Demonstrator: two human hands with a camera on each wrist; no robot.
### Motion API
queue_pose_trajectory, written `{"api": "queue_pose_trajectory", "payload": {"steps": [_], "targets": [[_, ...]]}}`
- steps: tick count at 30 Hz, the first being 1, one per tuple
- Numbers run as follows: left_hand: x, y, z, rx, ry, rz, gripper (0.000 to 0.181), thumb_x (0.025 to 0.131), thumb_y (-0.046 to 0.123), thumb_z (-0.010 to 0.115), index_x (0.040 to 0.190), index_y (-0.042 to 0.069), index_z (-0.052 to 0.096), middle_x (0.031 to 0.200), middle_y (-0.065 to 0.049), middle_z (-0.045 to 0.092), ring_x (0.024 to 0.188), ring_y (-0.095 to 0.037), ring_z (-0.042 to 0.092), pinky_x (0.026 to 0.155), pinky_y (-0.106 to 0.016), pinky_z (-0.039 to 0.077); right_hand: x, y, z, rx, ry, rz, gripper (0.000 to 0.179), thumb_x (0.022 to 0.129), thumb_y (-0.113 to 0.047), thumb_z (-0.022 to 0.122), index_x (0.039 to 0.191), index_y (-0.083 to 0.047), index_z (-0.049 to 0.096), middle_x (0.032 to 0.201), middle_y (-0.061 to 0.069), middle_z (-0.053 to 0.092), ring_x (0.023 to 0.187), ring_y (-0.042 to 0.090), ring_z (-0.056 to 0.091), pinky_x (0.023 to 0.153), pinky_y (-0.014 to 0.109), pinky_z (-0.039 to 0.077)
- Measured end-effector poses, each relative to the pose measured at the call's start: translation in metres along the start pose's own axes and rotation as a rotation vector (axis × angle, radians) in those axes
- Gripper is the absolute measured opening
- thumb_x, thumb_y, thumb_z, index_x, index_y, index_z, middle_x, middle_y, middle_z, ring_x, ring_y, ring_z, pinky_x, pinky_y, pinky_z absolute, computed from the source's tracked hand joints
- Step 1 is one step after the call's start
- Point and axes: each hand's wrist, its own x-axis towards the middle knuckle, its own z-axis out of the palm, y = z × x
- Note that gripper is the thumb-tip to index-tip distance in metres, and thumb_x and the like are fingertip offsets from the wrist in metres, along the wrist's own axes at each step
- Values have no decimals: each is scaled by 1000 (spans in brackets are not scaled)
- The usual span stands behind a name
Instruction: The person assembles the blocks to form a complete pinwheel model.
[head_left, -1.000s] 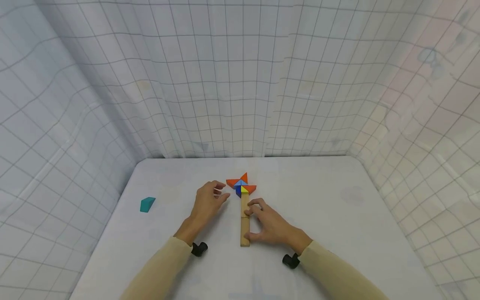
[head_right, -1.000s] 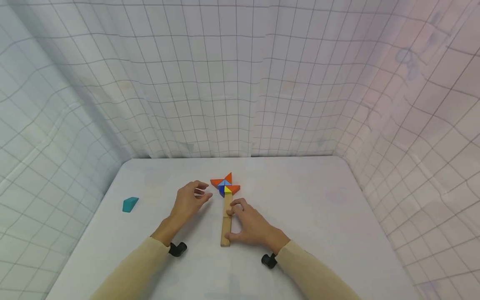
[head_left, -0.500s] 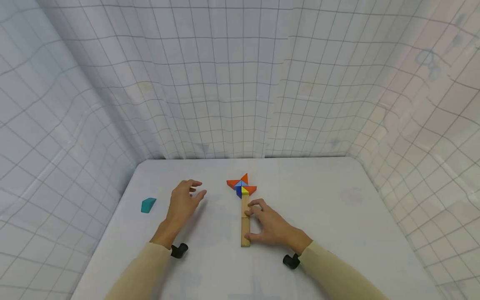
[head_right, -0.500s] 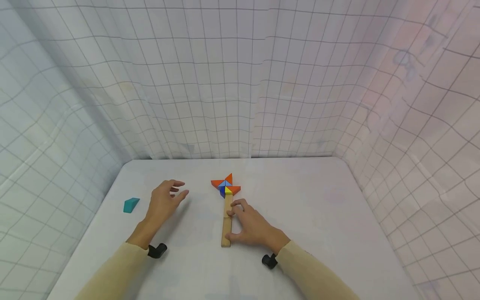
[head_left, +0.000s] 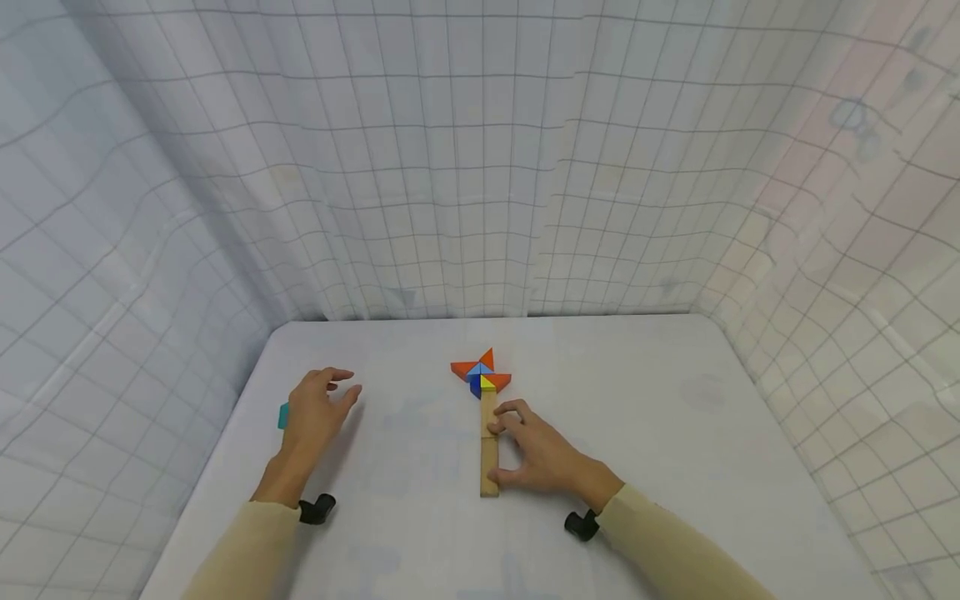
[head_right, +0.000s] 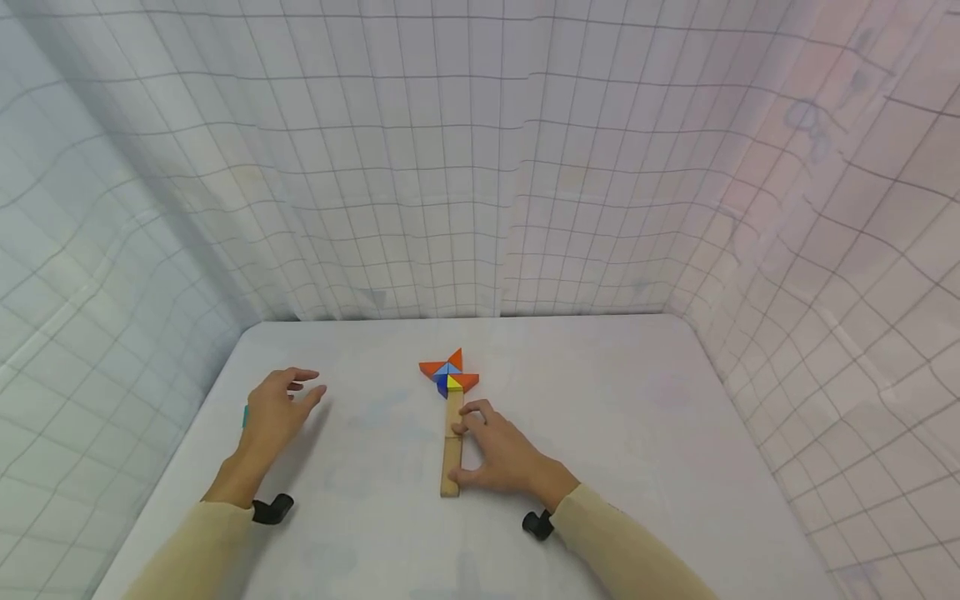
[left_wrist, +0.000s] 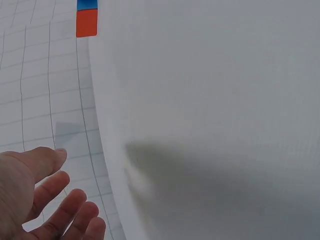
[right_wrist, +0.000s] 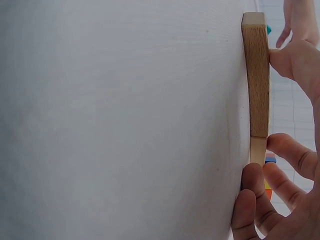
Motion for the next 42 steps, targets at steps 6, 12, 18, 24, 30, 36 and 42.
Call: {"api": "queue_pose_trajectory", "payload": {"steps": [6,12,18,24,30,36,42], "targets": [[-4,-20,-22,50,24,1,37,109,15,82,140,-4,77,142,-36,71,129,-54,69,102,-69,61,-2,-3,0,26,-12,16,66,99,-49,94,152,-22,68,173,4,48,146,24,65,124,49,60],[-1,-43,-39,88,-48,-103,50,112,24,78,150,-8,69,147,-43,62,131,-60,63,102,-71,60,-1,1,1,-7,0,4,67,99,-51,93,153,-22,66,173,3,48,147,23,65,124,47,59],[-1,-52,-47,93,-55,-218,54,113,27,75,151,-11,67,148,-44,61,132,-59,63,98,-64,61,-1,-1,0,-4,-2,8,66,99,-50,93,153,-22,67,173,4,48,149,28,65,125,51,59],[-3,-54,-53,93,-41,-246,56,113,28,76,148,-15,68,147,-43,66,126,-58,68,99,-65,63,-1,-3,-1,15,-5,11,64,99,-50,93,151,-22,67,173,4,48,149,28,64,125,51,59],[-5,-61,-53,121,-75,-224,58,110,26,78,146,-18,67,136,-43,73,121,-59,72,102,-68,63,-1,-3,0,14,-11,19,66,99,-51,93,153,-22,67,174,4,47,150,28,64,126,52,58],[-6,-70,-51,122,-67,-229,55,107,20,80,142,-20,68,130,-43,75,119,-59,72,101,-69,62,-1,-2,0,15,-19,31,68,99,-53,92,154,-23,67,175,4,47,155,30,61,130,54,56],[-7,-70,-48,97,-24,-242,50,107,20,81,137,-19,72,121,-39,78,109,-52,75,83,-52,65,-1,-3,-1,1,-9,18,67,99,-52,93,154,-22,67,173,4,48,154,30,63,128,53,57]]}}
